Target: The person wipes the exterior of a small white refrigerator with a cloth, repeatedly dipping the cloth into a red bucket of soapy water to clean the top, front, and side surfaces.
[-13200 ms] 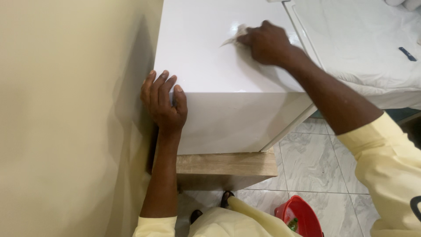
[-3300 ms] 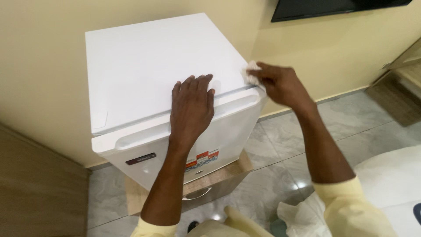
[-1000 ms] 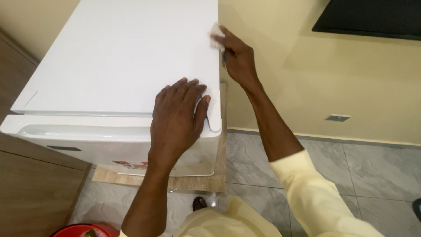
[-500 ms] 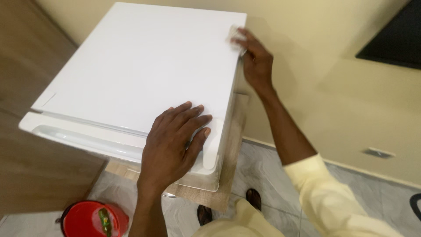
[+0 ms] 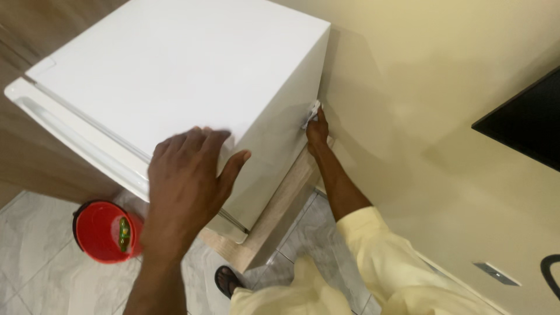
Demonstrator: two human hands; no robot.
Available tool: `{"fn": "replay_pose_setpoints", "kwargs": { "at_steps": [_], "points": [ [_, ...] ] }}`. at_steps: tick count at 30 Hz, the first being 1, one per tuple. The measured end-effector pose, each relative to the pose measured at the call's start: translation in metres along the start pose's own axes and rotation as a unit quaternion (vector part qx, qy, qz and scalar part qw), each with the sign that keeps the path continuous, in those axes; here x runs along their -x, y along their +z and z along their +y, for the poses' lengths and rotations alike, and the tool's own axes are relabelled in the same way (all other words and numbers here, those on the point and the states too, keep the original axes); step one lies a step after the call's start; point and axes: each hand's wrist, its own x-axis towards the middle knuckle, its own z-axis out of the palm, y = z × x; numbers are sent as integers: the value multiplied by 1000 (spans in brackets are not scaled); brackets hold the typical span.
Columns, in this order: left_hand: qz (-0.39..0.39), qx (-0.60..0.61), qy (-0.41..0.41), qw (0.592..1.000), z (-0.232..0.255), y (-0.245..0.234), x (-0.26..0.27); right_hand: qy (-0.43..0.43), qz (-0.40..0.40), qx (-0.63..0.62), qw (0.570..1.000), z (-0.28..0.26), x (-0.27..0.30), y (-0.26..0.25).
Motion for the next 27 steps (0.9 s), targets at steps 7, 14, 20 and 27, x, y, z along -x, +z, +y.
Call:
{"fn": "replay_pose_setpoints", "kwargs": {
  "at_steps": [7,14,20,27],
  "points": [
    [199,-123,51,971,42,61,-10,-23,-37,1,999,-87,19,8],
    [249,-139,35,958,39,79,-17,-600,27,159,784,-92,89,46],
    [321,-166,31,932,35,91,-29,-310,64,170,933,54,16,8],
    [326,-193,39,925,37,92,-29,150,-137,120,972,131,-70,-53]
  ]
}}
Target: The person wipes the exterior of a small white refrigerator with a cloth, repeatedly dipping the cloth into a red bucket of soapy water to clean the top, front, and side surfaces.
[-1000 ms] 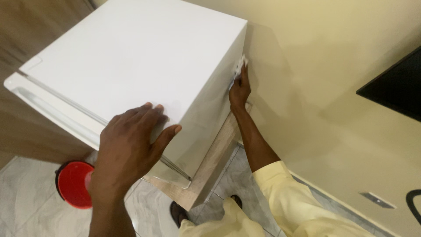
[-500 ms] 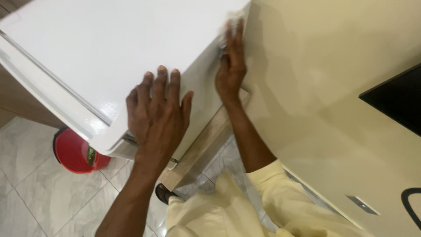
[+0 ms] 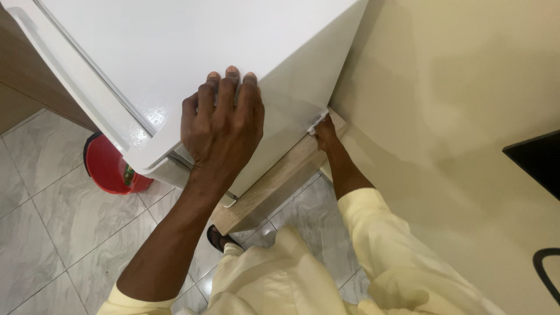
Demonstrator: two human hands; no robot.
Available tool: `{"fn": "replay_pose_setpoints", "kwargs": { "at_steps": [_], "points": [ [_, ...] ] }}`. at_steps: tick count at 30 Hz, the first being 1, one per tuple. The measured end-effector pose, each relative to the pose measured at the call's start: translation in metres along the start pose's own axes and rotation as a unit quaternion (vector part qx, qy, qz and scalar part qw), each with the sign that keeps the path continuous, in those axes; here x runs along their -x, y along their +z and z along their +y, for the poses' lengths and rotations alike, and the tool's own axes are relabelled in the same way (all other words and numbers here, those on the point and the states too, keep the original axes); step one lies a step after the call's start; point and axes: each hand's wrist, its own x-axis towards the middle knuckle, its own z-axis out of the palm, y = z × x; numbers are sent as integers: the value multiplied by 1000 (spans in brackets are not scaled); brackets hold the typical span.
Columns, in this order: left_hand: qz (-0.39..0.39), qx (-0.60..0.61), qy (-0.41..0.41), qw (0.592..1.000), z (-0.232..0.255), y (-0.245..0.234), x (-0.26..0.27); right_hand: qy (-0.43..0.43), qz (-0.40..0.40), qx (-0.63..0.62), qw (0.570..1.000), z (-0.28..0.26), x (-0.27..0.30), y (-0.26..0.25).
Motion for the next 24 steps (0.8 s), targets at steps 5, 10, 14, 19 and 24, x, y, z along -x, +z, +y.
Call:
{"fn": "replay_pose_setpoints", "kwargs": {
  "at_steps": [5,10,14,19,24],
  "points": [
    [7,5,0,1000,-2,1,2,-105,37,-96,989,-64,14,17],
    [9,22,1,1000,-5,7,5,-392,149,34,907,-167,143,65],
    [6,61,-13,998,-4,3,3,-573,184,149,784,-186,239,116],
    [-44,256,-45,965,-15,-29,13,-592,55,218,774,-109,302,156],
    [35,274,-114,954,-57,-56,58,-500,73,155,849,-99,287,141]
  ]
}}
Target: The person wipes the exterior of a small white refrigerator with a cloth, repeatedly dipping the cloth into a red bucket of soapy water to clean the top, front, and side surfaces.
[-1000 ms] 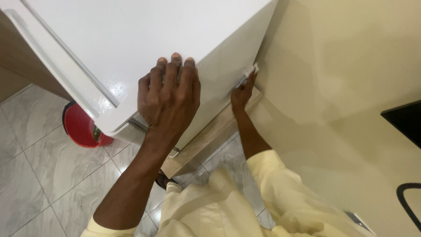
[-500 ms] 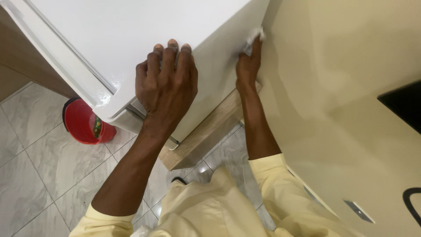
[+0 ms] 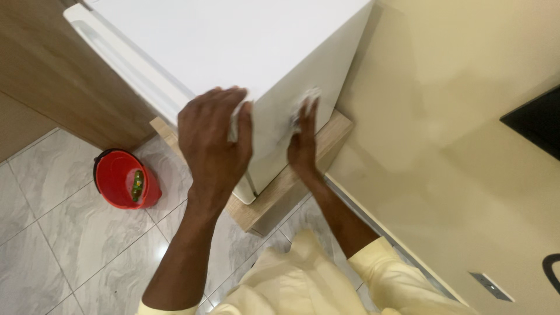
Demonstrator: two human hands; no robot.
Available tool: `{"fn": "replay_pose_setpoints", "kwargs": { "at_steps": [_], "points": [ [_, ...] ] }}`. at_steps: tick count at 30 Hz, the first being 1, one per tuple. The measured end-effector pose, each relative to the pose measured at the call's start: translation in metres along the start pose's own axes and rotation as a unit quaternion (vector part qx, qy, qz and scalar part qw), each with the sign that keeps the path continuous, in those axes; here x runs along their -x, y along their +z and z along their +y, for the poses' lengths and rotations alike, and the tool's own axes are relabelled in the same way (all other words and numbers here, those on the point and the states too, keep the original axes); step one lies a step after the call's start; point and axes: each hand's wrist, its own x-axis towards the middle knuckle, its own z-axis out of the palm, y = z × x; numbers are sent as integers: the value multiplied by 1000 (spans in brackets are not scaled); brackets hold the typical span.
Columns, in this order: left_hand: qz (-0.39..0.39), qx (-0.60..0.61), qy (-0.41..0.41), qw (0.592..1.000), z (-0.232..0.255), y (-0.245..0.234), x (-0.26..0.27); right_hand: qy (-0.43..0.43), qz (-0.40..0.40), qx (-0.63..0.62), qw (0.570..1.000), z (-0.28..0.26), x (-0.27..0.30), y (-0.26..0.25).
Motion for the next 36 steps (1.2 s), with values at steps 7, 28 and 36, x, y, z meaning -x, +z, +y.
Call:
{"fn": "replay_pose_setpoints", "kwargs": {
  "at_steps": [7,28,36],
  "points": [
    [61,77,6,995,-47,-4,34,-16,6,-17,1000,-107,-10,3],
    [32,119,28,992,-67,-3,43,3,10,-79,997,-150,73,51],
    [19,95,34,995,-65,-6,43,222,8,-35,974,-21,173,106]
  ]
}}
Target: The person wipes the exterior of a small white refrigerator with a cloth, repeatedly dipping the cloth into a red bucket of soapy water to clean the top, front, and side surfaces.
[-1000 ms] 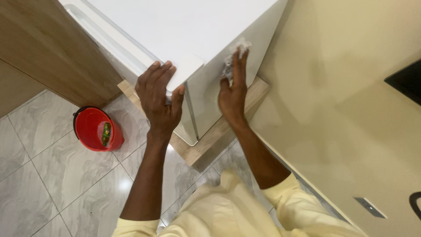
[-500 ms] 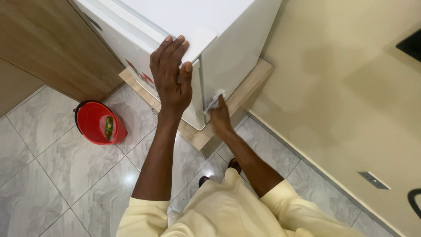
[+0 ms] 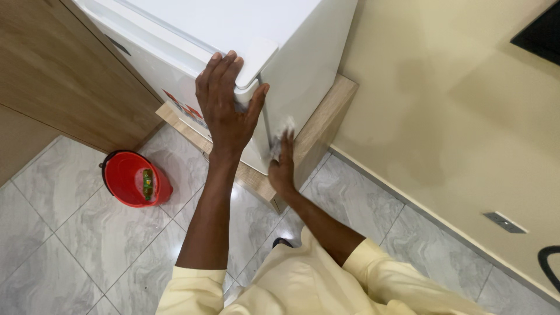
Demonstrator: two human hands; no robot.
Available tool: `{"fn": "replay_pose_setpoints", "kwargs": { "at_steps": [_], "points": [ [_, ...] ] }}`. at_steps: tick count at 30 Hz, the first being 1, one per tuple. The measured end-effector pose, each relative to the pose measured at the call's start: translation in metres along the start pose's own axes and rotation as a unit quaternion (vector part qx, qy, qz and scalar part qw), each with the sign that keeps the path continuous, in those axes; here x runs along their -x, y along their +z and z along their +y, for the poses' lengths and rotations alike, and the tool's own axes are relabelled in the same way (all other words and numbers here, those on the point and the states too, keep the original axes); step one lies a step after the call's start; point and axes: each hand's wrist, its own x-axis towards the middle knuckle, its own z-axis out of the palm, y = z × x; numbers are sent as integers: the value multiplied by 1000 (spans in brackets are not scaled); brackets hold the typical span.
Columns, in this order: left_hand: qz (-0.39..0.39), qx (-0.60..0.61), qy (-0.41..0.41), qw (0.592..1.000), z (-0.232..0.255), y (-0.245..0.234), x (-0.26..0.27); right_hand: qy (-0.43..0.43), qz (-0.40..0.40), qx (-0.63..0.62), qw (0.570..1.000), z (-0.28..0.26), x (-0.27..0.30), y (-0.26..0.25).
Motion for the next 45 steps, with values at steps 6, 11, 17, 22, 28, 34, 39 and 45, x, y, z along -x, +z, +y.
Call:
{"fn": "replay_pose_setpoints", "kwargs": {
  "at_steps": [6,11,17,22,28,34,39,45],
  "points": [
    [9,-15,15,1000,-1,2,-1,315,-37,-314,895,42,-82,-24],
    [31,-26,18,999,-1,9,1,28,8,-140,990,-120,-88,-55],
    [35,-19,23,999,-2,10,4,-331,62,21,941,-133,-38,-37],
    [39,-17,29,999,-3,12,2,-41,33,-26,998,5,-32,-12],
    [34,-28,29,999,-1,10,2,270,-52,-215,937,61,-138,-57],
    [32,-32,13,999,7,8,0,-73,68,-103,990,-88,-144,-73],
    [2,-38,-27,999,23,2,-4,-286,37,-6,958,-109,-71,-63],
    [-23,-95,-14,995,29,-2,-8,-42,52,-122,990,-25,-102,-59]
  ]
}}
